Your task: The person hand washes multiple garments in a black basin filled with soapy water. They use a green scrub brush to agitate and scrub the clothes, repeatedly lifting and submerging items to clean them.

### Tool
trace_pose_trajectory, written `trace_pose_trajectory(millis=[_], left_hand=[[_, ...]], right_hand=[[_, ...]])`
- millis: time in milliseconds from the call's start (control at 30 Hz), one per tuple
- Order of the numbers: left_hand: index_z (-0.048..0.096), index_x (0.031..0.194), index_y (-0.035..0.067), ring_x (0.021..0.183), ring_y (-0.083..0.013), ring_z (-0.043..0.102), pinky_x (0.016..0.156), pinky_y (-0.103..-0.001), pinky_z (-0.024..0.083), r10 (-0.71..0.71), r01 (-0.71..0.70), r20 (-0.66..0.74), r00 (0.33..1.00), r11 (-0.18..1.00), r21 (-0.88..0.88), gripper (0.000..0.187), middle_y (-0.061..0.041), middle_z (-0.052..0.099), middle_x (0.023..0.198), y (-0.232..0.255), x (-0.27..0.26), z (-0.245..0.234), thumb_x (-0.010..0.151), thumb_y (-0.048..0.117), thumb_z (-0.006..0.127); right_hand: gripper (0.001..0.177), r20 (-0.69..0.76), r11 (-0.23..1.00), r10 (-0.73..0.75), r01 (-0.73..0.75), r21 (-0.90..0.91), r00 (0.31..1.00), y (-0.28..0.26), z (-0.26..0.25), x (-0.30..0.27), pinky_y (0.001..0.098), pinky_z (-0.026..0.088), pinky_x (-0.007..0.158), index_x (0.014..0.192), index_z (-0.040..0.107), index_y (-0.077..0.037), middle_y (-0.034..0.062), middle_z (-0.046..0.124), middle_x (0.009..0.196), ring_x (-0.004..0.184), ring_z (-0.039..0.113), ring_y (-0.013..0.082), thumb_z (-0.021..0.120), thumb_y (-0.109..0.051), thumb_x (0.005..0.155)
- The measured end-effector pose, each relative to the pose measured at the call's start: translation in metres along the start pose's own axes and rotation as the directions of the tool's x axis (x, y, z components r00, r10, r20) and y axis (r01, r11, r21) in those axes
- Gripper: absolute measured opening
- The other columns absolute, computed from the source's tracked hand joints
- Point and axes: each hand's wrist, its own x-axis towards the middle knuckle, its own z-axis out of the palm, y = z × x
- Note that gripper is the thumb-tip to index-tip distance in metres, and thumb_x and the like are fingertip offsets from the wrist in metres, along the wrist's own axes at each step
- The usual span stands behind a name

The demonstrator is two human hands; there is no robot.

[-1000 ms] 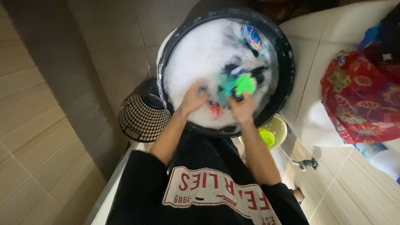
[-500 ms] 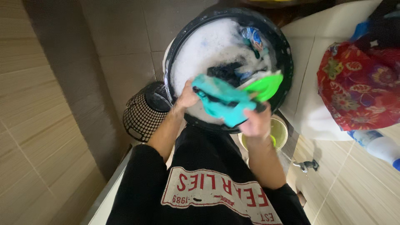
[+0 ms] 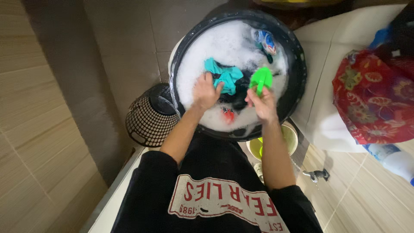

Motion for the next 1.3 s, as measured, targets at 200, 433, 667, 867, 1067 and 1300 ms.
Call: trace_pose_trajectory(millis=[200, 433, 667, 867, 1067, 1300], left_hand=[[0.049, 0.137, 0.001, 0.117, -0.0494, 0.058, 0.096, -0.061, 0.048, -0.004, 0.019, 0.133, 0.991, 0.994, -0.108, 0.064, -0.029, 0.058, 0.129, -0.006, 0.032, 0.054, 0.096, 0.047, 0.065], [0.054, 0.137, 0.005, 0.126, -0.0446, 0.057, 0.105, -0.060, 0.044, 0.012, 0.103, 0.434, 0.901, 0.965, -0.240, 0.055, -0.024, 0.057, 0.137, 0.009, 0.062, 0.035, 0.097, 0.041, 0.063], [0.059, 0.138, 0.010, 0.134, -0.0399, 0.055, 0.113, -0.059, 0.040, 0.431, -0.389, -0.067, 0.900, 0.863, 0.323, 0.048, -0.020, 0.056, 0.144, 0.021, -0.033, 0.059, 0.098, 0.036, 0.060], [0.060, 0.135, 0.016, 0.137, -0.0376, 0.052, 0.115, -0.055, 0.042, 0.664, -0.794, 0.470, 0.581, 0.590, 0.148, 0.045, -0.014, 0.056, 0.143, 0.037, -0.028, 0.136, 0.091, 0.029, 0.062], [0.062, 0.126, 0.014, 0.116, -0.0372, 0.059, 0.098, -0.054, 0.048, 0.310, -0.596, 0.653, 0.691, 0.756, 0.271, 0.034, -0.015, 0.061, 0.123, 0.083, 0.011, 0.152, 0.093, 0.024, 0.062], [0.064, 0.115, 0.011, 0.092, -0.0366, 0.068, 0.079, -0.053, 0.055, 0.496, -0.657, 0.512, 0.702, 0.729, 0.194, 0.021, -0.016, 0.068, 0.099, 0.130, 0.000, 0.082, 0.095, 0.018, 0.062]], right_hand=[[0.026, -0.179, 0.973, 0.202, -0.219, -0.077, 0.963, 0.040, 0.008, 0.053, 0.0323, 0.045, 0.045, 0.091, 0.066, -0.008, 0.0102, 0.061, 0.068, 0.050, 0.056, 0.0170, 0.078, -0.030, 0.094], [0.041, -0.318, 0.805, 0.141, -0.296, -0.515, 0.938, 0.083, -0.011, 0.098, 0.0401, 0.051, 0.068, 0.102, 0.072, -0.004, 0.0108, 0.071, 0.087, 0.079, 0.066, 0.0221, 0.072, -0.045, 0.096], [0.030, -0.075, 0.977, 0.214, -0.215, -0.006, 0.974, 0.039, -0.034, 0.027, 0.0337, 0.040, 0.056, 0.093, 0.062, -0.009, 0.0050, 0.055, 0.074, 0.061, 0.052, 0.0176, 0.061, -0.034, 0.109], [0.019, -0.111, 0.900, 0.292, -0.233, 0.369, 0.950, -0.004, -0.054, -0.057, 0.0338, 0.047, 0.055, 0.103, 0.056, -0.008, 0.0049, 0.059, 0.073, 0.060, 0.057, 0.0179, 0.055, -0.027, 0.107], [0.019, -0.184, 0.852, 0.367, -0.250, 0.460, 0.912, 0.020, -0.057, -0.052, 0.0358, 0.049, 0.055, 0.104, 0.055, -0.010, 0.0048, 0.058, 0.074, 0.061, 0.057, 0.0188, 0.054, -0.028, 0.108], [0.020, -0.175, 0.829, 0.411, -0.286, 0.481, 0.895, 0.032, -0.074, -0.073, 0.0364, 0.051, 0.053, 0.098, 0.054, -0.013, 0.0043, 0.060, 0.073, 0.060, 0.059, 0.0195, 0.053, -0.032, 0.106]])
